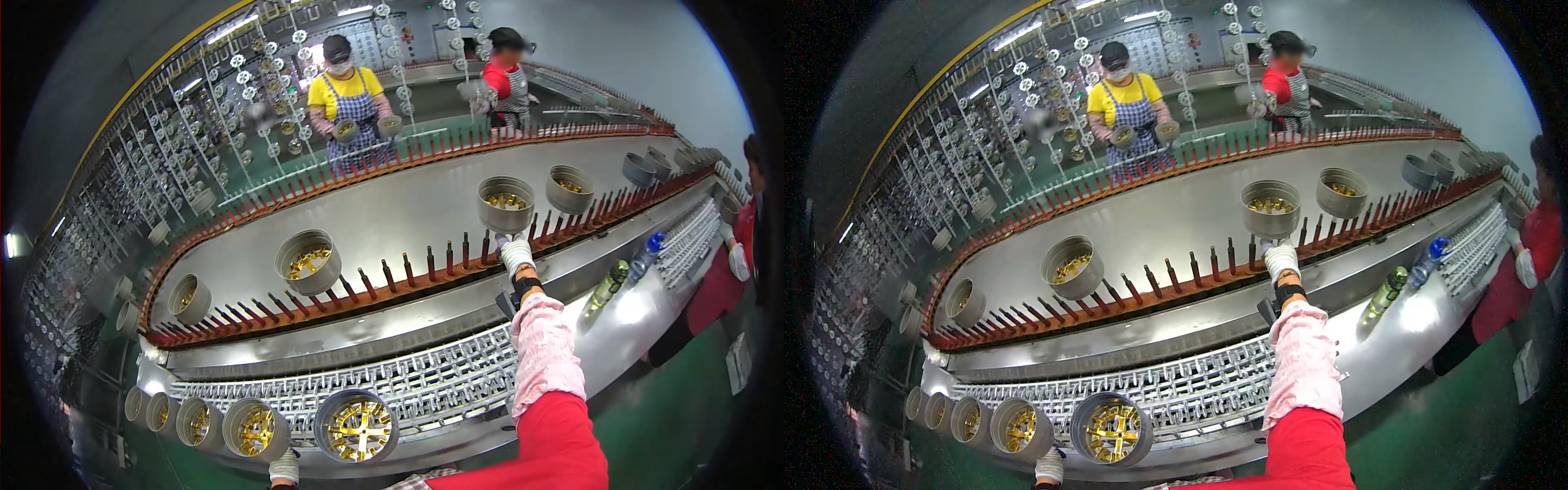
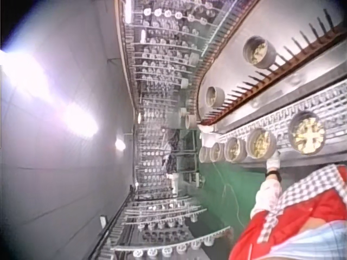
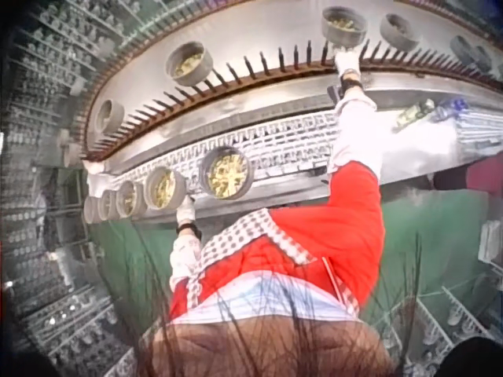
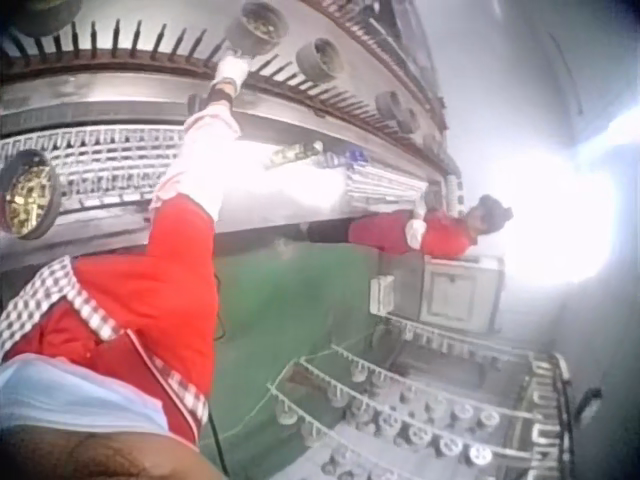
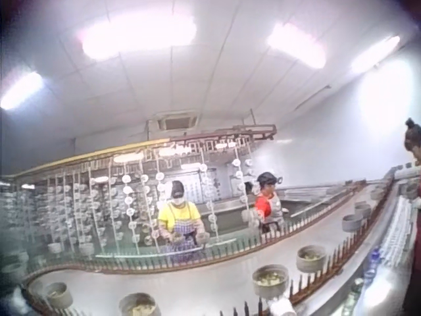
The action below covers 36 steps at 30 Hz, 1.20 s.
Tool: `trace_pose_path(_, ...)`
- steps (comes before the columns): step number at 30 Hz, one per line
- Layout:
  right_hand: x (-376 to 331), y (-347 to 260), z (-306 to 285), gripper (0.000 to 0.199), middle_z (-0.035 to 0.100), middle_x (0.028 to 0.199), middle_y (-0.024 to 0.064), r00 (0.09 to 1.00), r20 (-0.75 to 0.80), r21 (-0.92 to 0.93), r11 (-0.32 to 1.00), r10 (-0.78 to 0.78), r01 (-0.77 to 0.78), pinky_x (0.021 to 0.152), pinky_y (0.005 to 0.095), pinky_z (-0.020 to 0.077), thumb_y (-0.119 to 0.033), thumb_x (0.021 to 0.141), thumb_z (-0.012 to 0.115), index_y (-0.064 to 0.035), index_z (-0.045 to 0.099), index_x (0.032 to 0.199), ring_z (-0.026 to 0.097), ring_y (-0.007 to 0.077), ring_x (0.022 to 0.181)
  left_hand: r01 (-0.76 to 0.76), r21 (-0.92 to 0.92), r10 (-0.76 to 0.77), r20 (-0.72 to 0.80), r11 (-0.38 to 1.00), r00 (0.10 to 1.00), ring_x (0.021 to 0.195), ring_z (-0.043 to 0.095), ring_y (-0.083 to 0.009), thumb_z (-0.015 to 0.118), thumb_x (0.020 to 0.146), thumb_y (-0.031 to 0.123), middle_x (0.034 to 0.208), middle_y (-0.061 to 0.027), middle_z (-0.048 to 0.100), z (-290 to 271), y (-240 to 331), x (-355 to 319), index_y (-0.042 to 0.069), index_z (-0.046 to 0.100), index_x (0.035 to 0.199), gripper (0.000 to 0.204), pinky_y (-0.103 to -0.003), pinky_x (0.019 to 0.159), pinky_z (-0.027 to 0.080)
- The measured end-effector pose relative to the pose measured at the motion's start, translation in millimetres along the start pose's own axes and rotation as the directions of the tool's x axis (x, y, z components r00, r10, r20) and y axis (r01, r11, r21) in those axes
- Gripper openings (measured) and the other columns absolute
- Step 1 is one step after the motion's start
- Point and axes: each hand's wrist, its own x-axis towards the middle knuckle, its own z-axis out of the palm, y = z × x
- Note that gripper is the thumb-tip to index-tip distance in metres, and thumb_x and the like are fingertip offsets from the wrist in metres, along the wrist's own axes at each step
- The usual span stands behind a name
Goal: The recorder is sorting and organizing circular manufactured plastic or rubber parts from a conveyor system into bins.
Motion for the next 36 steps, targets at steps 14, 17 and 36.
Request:
trace_pose_path(14,-8.2,-92.2,-48.1,0.015,0.06,0.066,0.0071,0.591,-0.058,0.14,0.579,-0.805,0.803,0.06,0.0347,0.0469,-0.013,0.079,0.043,-0.0107,0.057,0.086,0.06,0.0221,0.062,0.19,-0.023,-0.182,0.205,0.981,0.962,0.092,0.051,-0.0362,0.032,0.086,0.023,0.095,-0.0167,0.056,-15.3,72.5,-8.1,0.015,0.051,0.1,0.025,-0.043,0.08,0.04)
trace_pose_path(17,-70.2,-90.2,-85.5,0.014,0.061,0.071,0.0099,0.741,0.356,-0.473,0.574,-0.569,0.668,0.061,0.0344,0.0469,-0.014,0.08,0.044,-0.0108,0.056,0.086,0.06,0.0225,0.066,0.158,0.041,-0.163,0.31,0.987,0.937,0.104,0.048,-0.0308,0.036,0.083,0.012,0.111,-0.0155,0.051,-20.2,76.3,-1.9,0.007,0.049,0.108,0.028,-0.039,0.089,0.037)
trace_pose_path(36,-332.1,60.9,-53.3,0.024,0.058,0.094,0.0127,0.851,0.22,-0.34,0.78,-0.477,0.525,0.079,0.039,0.0417,-0.011,0.076,0.046,-0.0098,0.058,0.097,0.053,0.0265,0.092,-0.305,0.431,0.412,-0.18,0.849,0.893,0.069,0.061,-0.0232,0.045,0.076,0.014,0.072,-0.0089,0.062,53.1,47.7,15.2,0.01,0.058,0.08,0.014,-0.038,0.054,0.046)
